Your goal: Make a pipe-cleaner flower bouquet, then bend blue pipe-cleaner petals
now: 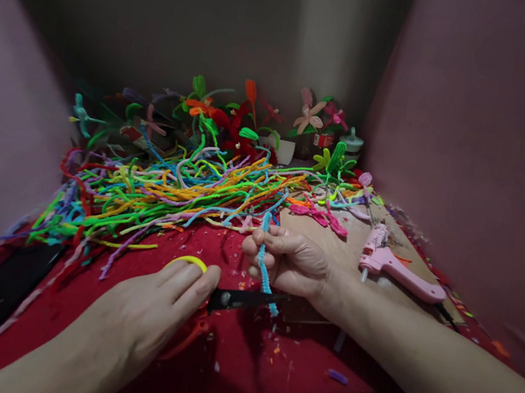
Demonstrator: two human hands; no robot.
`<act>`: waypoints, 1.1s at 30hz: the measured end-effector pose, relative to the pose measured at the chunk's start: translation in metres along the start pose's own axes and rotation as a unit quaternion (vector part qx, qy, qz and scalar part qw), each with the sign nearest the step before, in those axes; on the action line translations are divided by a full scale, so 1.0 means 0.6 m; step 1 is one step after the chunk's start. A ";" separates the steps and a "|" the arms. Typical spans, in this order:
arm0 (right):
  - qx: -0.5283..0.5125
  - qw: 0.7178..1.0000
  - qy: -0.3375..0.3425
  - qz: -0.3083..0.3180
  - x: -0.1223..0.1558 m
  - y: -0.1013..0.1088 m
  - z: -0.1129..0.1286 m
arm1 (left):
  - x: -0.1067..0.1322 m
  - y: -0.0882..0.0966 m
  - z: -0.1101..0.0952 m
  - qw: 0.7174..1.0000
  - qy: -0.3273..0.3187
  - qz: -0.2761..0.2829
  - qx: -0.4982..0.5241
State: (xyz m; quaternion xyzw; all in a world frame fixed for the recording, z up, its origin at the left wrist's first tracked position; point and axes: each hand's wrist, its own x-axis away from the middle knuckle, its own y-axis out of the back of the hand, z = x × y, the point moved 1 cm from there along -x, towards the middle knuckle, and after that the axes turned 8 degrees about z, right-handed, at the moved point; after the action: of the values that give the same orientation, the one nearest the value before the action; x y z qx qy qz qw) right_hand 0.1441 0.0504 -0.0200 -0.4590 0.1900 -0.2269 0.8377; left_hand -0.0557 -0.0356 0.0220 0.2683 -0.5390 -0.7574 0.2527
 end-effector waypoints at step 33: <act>0.013 0.999 0.019 0.044 -0.001 0.000 0.002 | 0.021 -0.050 0.022 0.997 0.049 0.057 0.017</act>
State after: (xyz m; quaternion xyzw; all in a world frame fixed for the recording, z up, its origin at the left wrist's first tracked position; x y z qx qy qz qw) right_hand 0.1445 0.0515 -0.0193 -0.4348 0.2227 -0.2012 0.8490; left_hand -0.0767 -0.0262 -0.0046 0.2783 -0.5534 -0.7185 0.3165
